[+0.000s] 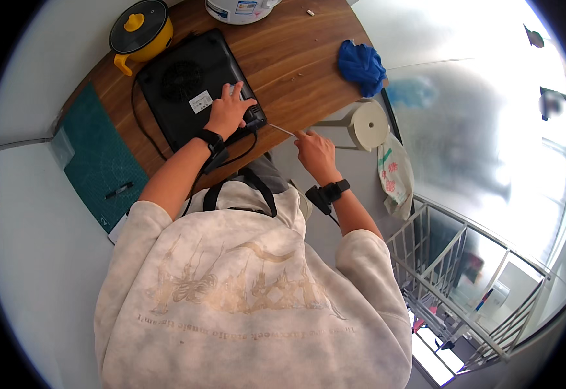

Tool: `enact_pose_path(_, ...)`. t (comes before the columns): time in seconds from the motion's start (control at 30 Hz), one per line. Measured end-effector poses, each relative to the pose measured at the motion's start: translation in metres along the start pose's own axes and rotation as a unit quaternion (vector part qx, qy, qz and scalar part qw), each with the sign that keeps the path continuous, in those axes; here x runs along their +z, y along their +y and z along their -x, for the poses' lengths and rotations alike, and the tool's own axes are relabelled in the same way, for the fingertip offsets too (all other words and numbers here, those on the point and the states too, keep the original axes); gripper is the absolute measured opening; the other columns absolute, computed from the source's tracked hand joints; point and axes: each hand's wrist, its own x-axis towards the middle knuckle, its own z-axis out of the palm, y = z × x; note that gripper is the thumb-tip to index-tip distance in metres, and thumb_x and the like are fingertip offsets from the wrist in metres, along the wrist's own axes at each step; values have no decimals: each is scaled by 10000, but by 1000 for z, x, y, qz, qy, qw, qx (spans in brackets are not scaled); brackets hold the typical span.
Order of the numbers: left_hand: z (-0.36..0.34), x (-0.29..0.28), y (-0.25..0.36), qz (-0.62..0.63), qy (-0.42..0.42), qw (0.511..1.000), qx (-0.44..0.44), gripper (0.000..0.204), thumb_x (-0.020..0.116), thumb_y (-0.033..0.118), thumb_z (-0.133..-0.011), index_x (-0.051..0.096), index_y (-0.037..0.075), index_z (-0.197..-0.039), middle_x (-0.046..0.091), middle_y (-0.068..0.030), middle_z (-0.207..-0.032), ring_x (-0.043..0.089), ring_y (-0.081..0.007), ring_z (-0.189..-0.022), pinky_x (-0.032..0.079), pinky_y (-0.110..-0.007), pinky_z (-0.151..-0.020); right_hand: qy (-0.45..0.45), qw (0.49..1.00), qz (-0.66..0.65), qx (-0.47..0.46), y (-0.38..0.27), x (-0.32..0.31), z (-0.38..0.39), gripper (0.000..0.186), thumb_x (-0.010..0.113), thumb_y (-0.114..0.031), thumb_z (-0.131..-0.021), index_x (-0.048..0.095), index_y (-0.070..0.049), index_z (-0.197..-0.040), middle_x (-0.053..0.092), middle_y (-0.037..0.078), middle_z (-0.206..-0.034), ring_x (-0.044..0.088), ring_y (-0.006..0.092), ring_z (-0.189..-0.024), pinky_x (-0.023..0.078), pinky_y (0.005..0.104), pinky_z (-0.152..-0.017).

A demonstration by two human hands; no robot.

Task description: The person uses a screwdriver to remove screws from the underside of a black electronic device on a wooden table. They place the screws on the table and continue unscrewing multiple fasteners around the device's base.

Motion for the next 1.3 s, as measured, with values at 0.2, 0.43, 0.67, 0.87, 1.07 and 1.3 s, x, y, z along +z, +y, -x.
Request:
enact_pose_path(0.2, 0, 6, 0, 8, 19, 1000, -1, 677, 851, 221, -656, 627, 350, -1281, 353, -118, -1520, 404, -406, -1339, 608, -384, -807, 19, 996, 81, -34, 3, -14, -17, 238, 658, -133, -851, 719, -200, -1071, 657, 54, -898, 638, 248, -912, 438, 399, -775)
enact_pose_path(0.43, 0, 6, -1, 10, 16, 1000, 1, 686, 854, 219, -651, 625, 350, -1284, 351, -119, -1521, 397, -404, -1339, 609, -380, -810, 34, 993, 82, -77, -1, -10, -27, 322, 650, -75, -801, 735, -208, -1082, 644, 46, -875, 620, 238, -888, 426, 379, -773)
enact_pose_path(0.67, -1, 5, -1, 11, 7, 1000, 1, 687, 857, 225, -643, 626, 348, -1278, 345, -118, -1527, 392, -399, -1339, 607, -375, -815, 35, 985, 127, -108, 0, -11, -37, 343, 619, -73, -803, 745, -212, -1089, 640, 46, -883, 614, 234, -901, 420, 384, -797)
enact_pose_path(0.87, -1, 7, -1, 8, 14, 1000, 2, 681, 861, 239, -642, 630, 348, -1272, 352, -119, -1522, 394, -401, -1335, 607, -373, -811, 53, 970, 177, -157, -3, -19, -50, 229, 612, -109, -808, 745, -182, -978, 636, 46, -885, 605, 230, -919, 418, 388, -807)
enact_pose_path(1.07, -1, 3, 1, 2, 12, 1000, 1, 683, 863, 239, -641, 630, 351, -1274, 355, -120, -1519, 392, -408, -1339, 606, -371, -812, 58, 935, 255, -241, -8, -30, -74, 135, 645, -146, -753, 737, -160, -851, 621, 32, -842, 599, 213, -888, 410, 370, -802)
enact_pose_path(1.3, 0, 5, 0, 16, 20, 1000, -5, 669, 865, 219, -634, 643, 347, -1252, 354, -122, -1518, 394, -410, -1337, 603, -378, -813, -122, 917, 308, -221, -28, -41, -94, 63, 664, -113, -752, 726, -124, -747, 691, 81, -809, 698, 260, -816, 495, 360, -661)
